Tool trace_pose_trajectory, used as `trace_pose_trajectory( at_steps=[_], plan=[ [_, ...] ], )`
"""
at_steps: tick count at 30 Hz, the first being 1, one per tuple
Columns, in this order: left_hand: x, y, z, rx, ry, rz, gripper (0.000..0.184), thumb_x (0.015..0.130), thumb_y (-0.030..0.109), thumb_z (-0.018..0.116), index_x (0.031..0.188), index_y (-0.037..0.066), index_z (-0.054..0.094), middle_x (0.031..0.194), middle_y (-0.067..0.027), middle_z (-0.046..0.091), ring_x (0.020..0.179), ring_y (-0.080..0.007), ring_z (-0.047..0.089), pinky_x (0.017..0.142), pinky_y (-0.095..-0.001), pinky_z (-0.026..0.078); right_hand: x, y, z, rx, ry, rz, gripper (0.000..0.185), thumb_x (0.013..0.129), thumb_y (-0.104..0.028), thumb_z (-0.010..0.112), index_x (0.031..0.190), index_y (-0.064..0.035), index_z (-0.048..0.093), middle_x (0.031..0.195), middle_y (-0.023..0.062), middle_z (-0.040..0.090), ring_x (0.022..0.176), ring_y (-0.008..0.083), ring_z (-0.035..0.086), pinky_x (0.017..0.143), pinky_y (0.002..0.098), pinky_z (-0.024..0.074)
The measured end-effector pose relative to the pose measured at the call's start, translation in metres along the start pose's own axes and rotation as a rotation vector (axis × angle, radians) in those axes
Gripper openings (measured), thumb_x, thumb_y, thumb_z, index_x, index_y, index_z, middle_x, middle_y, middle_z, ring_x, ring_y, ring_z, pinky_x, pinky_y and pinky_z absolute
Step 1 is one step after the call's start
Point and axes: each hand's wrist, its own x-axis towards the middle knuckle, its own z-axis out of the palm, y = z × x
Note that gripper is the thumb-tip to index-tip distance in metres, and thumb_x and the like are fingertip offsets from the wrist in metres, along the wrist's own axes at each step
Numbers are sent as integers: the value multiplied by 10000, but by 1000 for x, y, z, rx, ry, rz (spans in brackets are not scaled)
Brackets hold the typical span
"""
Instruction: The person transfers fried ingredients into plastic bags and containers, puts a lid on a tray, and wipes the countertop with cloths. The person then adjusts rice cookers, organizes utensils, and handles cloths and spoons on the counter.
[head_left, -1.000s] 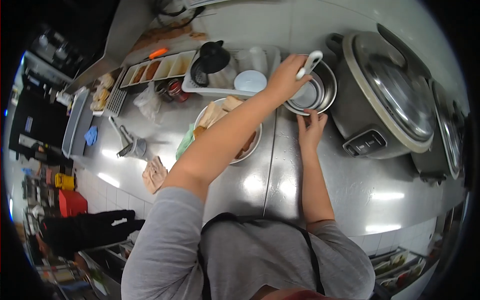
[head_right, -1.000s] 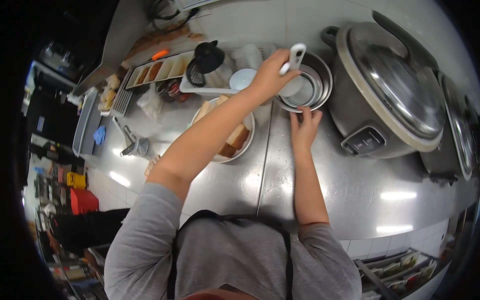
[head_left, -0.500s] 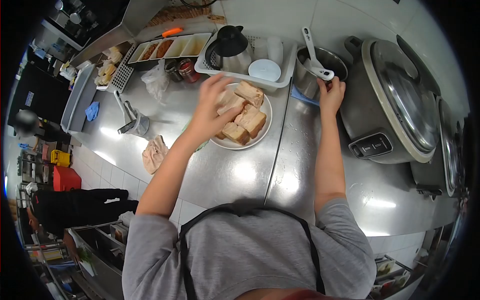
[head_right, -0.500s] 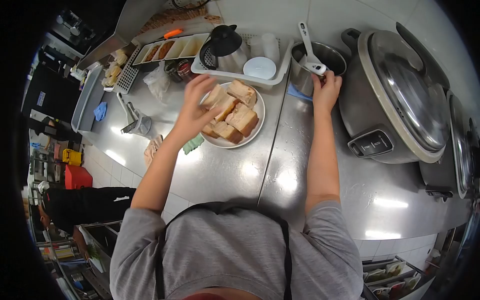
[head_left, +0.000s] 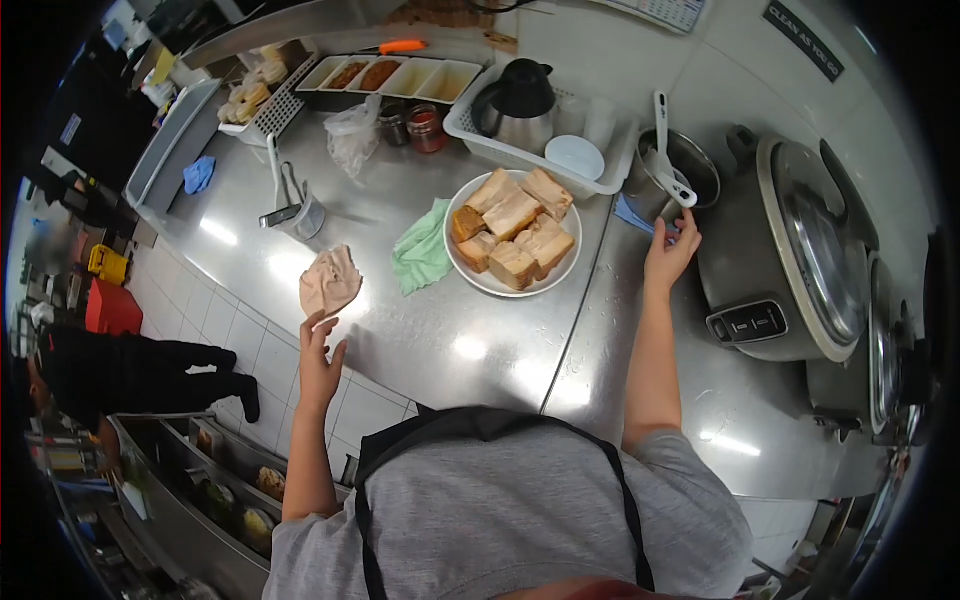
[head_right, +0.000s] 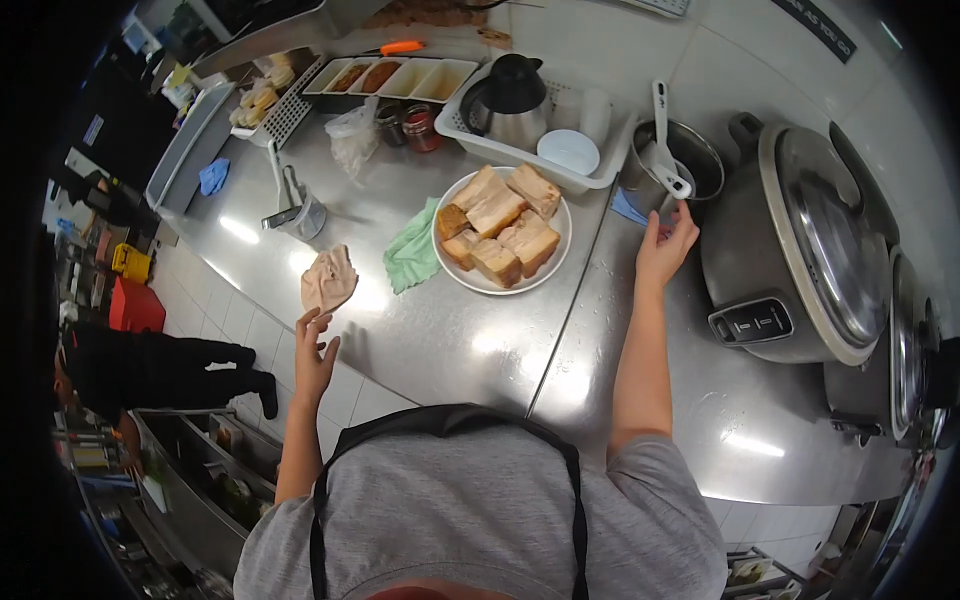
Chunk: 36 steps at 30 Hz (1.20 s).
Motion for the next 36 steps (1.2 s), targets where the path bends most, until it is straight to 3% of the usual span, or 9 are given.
trace_pose_trajectory(
  at_steps=[14, 18, 20, 21, 22, 25, 31, 34, 36],
  plan=[
    [-87, -139, -8, -43, 136, -321, 294, 745, -15, 605, 1029, 36, 545, 1178, -119, 438, 972, -247, 540, 741, -335, 506, -76, -91, 33, 196, -475, -371, 192, 809, -88, 619, 988, -30, 583, 982, 104, 511, 847, 191, 501, 712, 301, 443],
    [-201, -244, -9, 103, 97, -660, 275, 710, 82, 650, 971, 26, 581, 1108, -181, 474, 944, -353, 539, 753, -398, 481, -84, -28, 49, 9, -313, -6, 341, 823, -212, 625, 1097, -30, 533, 908, 105, 538, 772, 173, 515, 689, 299, 439],
    [-280, -323, 4, 64, 45, -901, 327, 690, 172, 687, 940, -15, 591, 942, -202, 574, 891, -351, 570, 747, -397, 479, -80, 39, 63, -39, -461, 204, 330, 863, -265, 560, 1090, -26, 544, 813, 87, 558, 649, 150, 519, 587, 287, 450],
    [-312, -332, 3, 328, -122, -731, 336, 681, 165, 694, 942, -18, 588, 860, -197, 605, 812, -321, 595, 683, -407, 490, -80, 14, 50, 111, -640, 489, 340, 879, -285, 522, 1085, -15, 543, 786, 80, 565, 612, 147, 524, 528, 276, 445],
    [-328, -329, -1, -116, -80, -1043, 273, 677, 128, 691, 895, -12, 602, 755, -146, 618, 706, -270, 597, 610, -400, 494, -81, -22, 41, 273, -793, 778, 358, 894, -304, 484, 1081, -4, 543, 759, 74, 573, 576, 144, 530, 470, 265, 440],
    [-355, -315, 8, -193, -376, -1298, 202, 748, 122, 626, 908, -1, 612, 737, -95, 608, 660, -195, 571, 557, -349, 469, -89, -19, 50, 60, -779, 608, 340, 902, -264, 400, 1092, -8, 518, 865, 98, 601, 660, 158, 599, 486, 265, 531],
    [-297, -337, 51, -284, -330, -884, 269, 795, 172, 609, 1016, 21, 583, 739, -61, 597, 669, -125, 550, 518, -275, 440, -108, -22, 19, 97, -646, 661, 312, 911, -239, 428, 1046, 20, 538, 890, 123, 595, 559, 168, 569, 402, 268, 505],
    [-208, -223, 22, -241, -316, -711, 306, 785, 193, 636, 1030, 17, 585, 766, -50, 614, 680, -137, 561, 543, -288, 462, -114, 21, -16, -80, -438, 390, 304, 898, -224, 457, 1020, 35, 559, 876, 148, 604, 740, 220, 572, 637, 327, 468],
    [-191, -264, 41, -232, -326, -665, 330, 765, 207, 662, 1030, 24, 594, 799, -79, 637, 709, -157, 582, 578, -294, 474, -105, 30, -43, -16, -381, 412, 336, 885, -219, 468, 1067, 46, 565, 983, 174, 612, 883, 233, 571, 779, 334, 437]
  ],
)
